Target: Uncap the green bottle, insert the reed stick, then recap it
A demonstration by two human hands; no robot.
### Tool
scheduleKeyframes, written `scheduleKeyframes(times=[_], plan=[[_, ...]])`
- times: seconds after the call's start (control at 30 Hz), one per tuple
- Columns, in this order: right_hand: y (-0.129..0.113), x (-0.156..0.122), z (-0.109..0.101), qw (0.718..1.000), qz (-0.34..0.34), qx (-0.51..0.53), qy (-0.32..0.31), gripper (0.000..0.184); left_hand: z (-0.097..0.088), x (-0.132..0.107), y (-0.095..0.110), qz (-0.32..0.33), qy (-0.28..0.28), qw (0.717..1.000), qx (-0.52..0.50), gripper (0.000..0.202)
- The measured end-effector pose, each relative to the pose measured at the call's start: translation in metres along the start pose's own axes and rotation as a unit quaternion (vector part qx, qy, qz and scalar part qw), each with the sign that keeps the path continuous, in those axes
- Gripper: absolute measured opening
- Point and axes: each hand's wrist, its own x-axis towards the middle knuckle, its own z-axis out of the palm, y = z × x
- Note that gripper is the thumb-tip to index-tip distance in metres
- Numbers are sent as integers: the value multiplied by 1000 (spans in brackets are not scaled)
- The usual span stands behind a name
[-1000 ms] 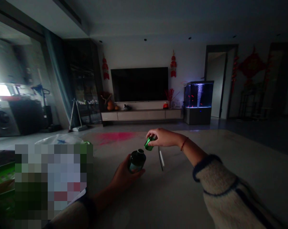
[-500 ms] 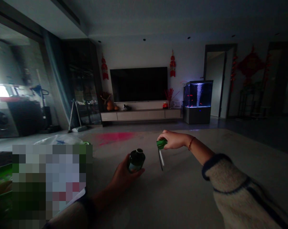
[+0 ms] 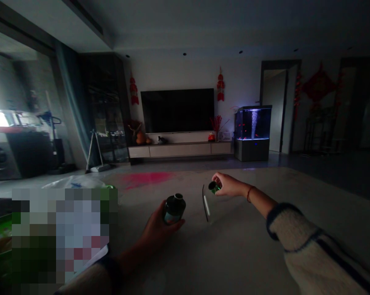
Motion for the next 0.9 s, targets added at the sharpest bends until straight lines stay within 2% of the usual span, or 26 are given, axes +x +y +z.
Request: scheduleKeyframes(times=[0.07,0.27,0.6,0.9], plan=[[7,1,5,1000,17,-4,-6,42,0,0,0,-3,-1,1000,1,56],[14,-1,10,994,45,-58,-77,38,0,0,-1,-1,-14,1000,-6,52],[29,-8,2,972,119,-157,-129,35,0,0,-1,3,-9,1000,1,50],[34,-9,0,964,146,-172,-140,38,1,0,1,-5,-4,1000,7,55]])
